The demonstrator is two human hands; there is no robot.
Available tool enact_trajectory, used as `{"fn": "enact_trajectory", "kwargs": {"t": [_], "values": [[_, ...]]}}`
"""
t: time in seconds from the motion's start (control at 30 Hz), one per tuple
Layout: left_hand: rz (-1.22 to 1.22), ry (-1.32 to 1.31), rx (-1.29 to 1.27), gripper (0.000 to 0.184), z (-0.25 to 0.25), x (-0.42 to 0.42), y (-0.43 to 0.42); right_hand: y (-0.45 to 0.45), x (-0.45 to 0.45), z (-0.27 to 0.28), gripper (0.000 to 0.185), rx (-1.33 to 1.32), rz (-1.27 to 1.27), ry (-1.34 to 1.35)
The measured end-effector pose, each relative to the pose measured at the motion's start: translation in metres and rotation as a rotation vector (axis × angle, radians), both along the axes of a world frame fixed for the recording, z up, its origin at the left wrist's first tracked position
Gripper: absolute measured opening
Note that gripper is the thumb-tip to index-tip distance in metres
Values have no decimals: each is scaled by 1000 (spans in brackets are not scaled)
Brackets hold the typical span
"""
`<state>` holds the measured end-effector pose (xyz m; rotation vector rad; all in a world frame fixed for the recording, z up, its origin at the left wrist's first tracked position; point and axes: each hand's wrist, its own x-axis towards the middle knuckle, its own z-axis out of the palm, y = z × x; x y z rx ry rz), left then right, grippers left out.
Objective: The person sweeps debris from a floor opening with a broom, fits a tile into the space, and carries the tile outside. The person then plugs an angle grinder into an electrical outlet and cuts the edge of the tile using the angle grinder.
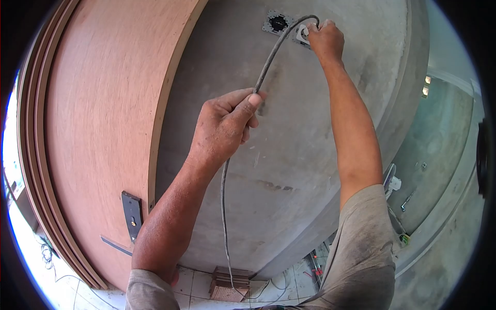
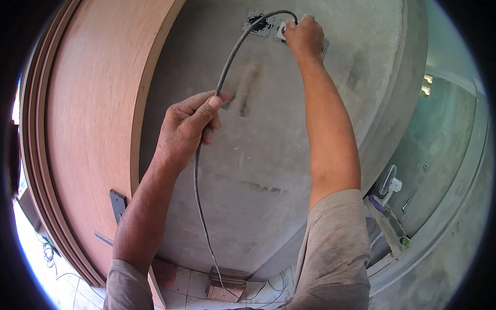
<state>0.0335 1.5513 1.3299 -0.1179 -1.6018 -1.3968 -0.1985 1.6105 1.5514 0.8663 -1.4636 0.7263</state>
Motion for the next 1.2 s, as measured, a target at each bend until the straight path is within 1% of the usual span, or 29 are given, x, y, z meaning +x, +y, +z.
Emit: {"fn": "enact_trajectory", "kwargs": {"t": [0.17, 0.37, 0.47, 0.6, 0.7, 0.9, 0.97, 1.07, 1.2], "values": [[-7, -19, 38, 35, -17, -2, -9, -4, 4, -10, 38, -36, -16, 75], [-33, -82, 73, 35, -35, -13, -14, -9, 9, -16, 31, -60, 13, 85], [-36, -96, 77, 36, -40, -16, -15, -10, 0, -15, 30, -64, -30, 136], [-40, -126, 100, 37, -44, -15, -16, -4, -5, -11, 30, -5, -42, 150], [-38, -105, 88, 37, -43, -13, -19, -4, -1, -10, 29, 22, -35, 104], [1, -90, 105, 37, -45, -13, -22, -5, 5, -10, 28, 13, -180, 99], [-6, -103, 107, 37, -46, -11, -22, -3, 12, -15, 25, 61, -329, 111], [-13, -109, 121, 38, -46, -11, -23, -5, 14, -14, 21, 60, -356, 114], [-33, -110, 126, 39, -43, -16, -21, -7, -3, -9, 21, 81, -348, 125]]}}
